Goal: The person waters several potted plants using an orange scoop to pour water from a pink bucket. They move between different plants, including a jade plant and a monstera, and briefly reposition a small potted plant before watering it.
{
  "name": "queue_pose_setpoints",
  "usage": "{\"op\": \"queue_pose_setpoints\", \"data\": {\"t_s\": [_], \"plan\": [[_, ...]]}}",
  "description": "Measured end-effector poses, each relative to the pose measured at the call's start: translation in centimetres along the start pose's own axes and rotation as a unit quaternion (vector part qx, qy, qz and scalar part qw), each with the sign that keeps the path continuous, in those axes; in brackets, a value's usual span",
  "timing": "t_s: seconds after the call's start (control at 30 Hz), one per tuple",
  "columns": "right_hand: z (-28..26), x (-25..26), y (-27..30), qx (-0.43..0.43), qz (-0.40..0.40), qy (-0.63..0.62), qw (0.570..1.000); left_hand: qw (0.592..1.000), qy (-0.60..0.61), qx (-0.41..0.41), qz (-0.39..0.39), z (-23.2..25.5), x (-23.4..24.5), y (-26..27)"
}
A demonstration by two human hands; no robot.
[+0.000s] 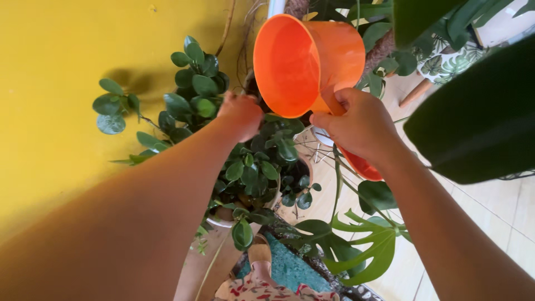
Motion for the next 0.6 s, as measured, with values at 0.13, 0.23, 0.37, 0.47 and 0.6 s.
{"op": "queue_pose_setpoints", "data": {"t_s": [0.13, 0.23, 0.37, 0.47, 0.6], "plan": [[-0.1, -0.4, 0.8, -0.002, -0.017, -0.042, 0.999, 0.986, 0.132, -0.067, 0.071, 0.7, -0.8, 1.5], [-0.4, -1.0, 1.8, -0.010, -0.011, -0.042, 0.999, 0.980, 0.191, -0.043, 0.028, 0.9, -0.4, 3.0], [-1.0, -1.6, 3.5, -0.006, 0.000, -0.015, 1.000, 0.992, 0.122, -0.019, -0.008, 0.6, 0.0, 4.8], [-1.7, -2.1, 4.7, -0.011, 0.000, -0.015, 1.000, 1.000, 0.023, 0.007, 0.008, -0.1, -0.8, 6.1], [-2.6, -2.6, 5.7, -0.006, 0.006, -0.005, 1.000, 0.998, 0.049, 0.040, -0.008, -1.7, -2.1, 7.2]]}}
Point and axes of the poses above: each hand's wrist, its own y-axis away from the middle knuckle, its own x-axis out of the back of the hand, z = x × y, the point moved 1 cm from there along -y, towards the middle knuckle, and after that the axes turned 3 degrees about -y, right-handed, at the moved point
